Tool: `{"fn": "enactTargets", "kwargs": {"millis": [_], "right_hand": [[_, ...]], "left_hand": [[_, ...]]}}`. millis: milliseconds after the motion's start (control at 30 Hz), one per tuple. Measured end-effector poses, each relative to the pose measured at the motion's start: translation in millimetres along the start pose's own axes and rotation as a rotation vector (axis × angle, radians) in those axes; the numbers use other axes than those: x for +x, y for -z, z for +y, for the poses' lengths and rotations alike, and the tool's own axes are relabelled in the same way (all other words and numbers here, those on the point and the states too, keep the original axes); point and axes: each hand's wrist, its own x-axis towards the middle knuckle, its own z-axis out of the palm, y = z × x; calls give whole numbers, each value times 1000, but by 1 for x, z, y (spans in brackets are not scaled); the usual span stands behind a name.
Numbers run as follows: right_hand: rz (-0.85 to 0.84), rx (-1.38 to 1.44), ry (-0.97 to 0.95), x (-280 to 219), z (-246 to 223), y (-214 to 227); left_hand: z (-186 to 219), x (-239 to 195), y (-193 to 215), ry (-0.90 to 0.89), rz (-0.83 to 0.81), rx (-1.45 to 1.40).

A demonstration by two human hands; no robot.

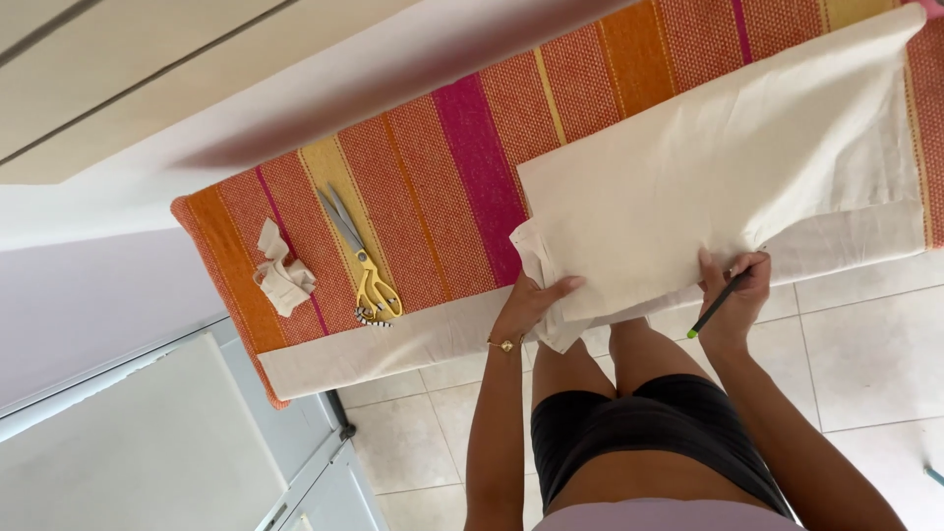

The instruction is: Marking patterns on fabric pieces with a pencil and cutting them out using scissors.

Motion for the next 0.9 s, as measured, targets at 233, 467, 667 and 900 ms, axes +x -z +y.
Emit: {"fn": "enactTargets", "kwargs": {"millis": [233, 467, 667, 900], "right_hand": [[-7, -2, 35, -10, -22, -5], [-111, -52, 316, -9, -92, -37], [-88, -432, 57, 1, -31, -24], [-67, -175, 170, 64, -6, -8]], "left_hand": [[-17, -2, -4, 6, -50, -47], [101, 2, -44, 231, 159, 79], [15, 37, 14, 242, 543, 306], [7, 24, 22, 315, 613, 411]]}}
